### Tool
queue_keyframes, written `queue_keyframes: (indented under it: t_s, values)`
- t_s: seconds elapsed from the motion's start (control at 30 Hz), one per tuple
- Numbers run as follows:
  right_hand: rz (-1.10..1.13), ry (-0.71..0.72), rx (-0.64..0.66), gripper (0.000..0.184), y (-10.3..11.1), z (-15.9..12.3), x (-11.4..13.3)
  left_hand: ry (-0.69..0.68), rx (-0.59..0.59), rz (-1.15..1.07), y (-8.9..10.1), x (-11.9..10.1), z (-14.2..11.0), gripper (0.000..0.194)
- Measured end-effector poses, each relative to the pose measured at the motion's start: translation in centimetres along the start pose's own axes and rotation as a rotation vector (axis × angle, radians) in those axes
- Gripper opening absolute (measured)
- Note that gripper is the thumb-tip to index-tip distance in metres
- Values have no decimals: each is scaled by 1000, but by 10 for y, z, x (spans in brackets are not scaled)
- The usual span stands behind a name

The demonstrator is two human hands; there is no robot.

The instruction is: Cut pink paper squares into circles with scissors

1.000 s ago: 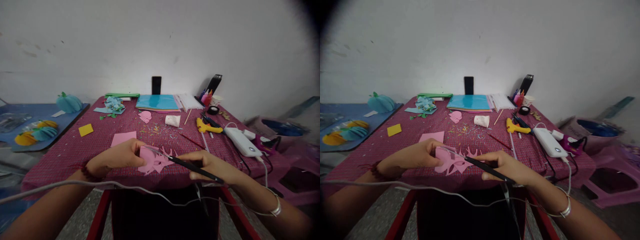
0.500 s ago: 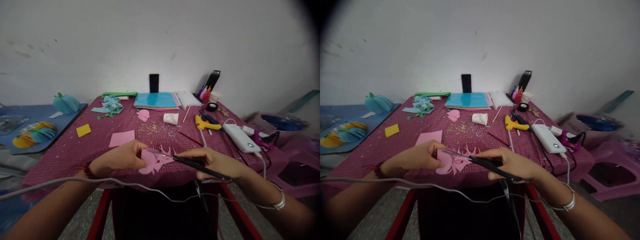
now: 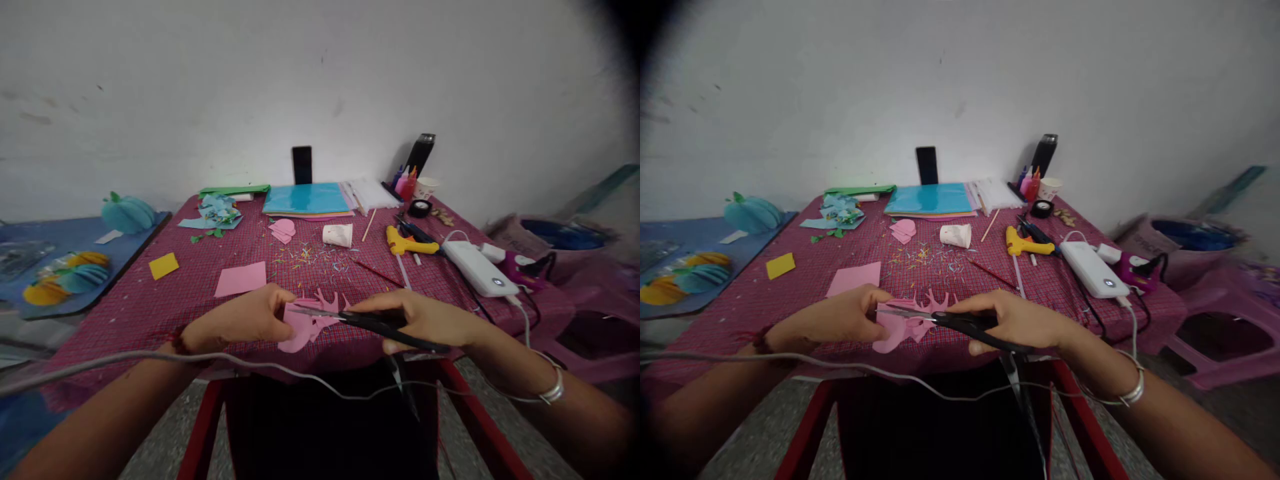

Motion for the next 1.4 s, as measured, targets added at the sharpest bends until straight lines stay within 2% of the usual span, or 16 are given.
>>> queue_keyframes:
  t_s: [0.1,0.23,0.53,0.7,0.9,1.17,1.4]
  values:
    - [-50,19,9,60,-3,1,6,34,-12,106,-3,-3,-1,32]
    - [-27,23,23,60,-4,2,7,13,-14,136,-4,-8,-2,28]
    - [72,67,114,57,-1,8,-12,-43,154,-124,-9,-9,6,29]
    - [57,97,95,56,-3,10,-4,-40,136,-139,-10,-6,7,28]
    - [87,73,117,56,-1,11,-12,-69,137,-164,-11,-3,9,21]
    - [68,61,124,58,1,11,-22,-94,186,-205,-14,-1,14,22]
    - [69,76,123,54,0,10,-17,-74,217,-219,-16,-3,12,18]
Point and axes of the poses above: each hand's wrist, its own z-axis towards the middle knuckle, its own y-axis out of the back of the hand, x = y × z, the point moved 5 cm from there along z, towards the middle knuckle, and after that the axes turned 8 degrees about z, right-handed, at the moved point
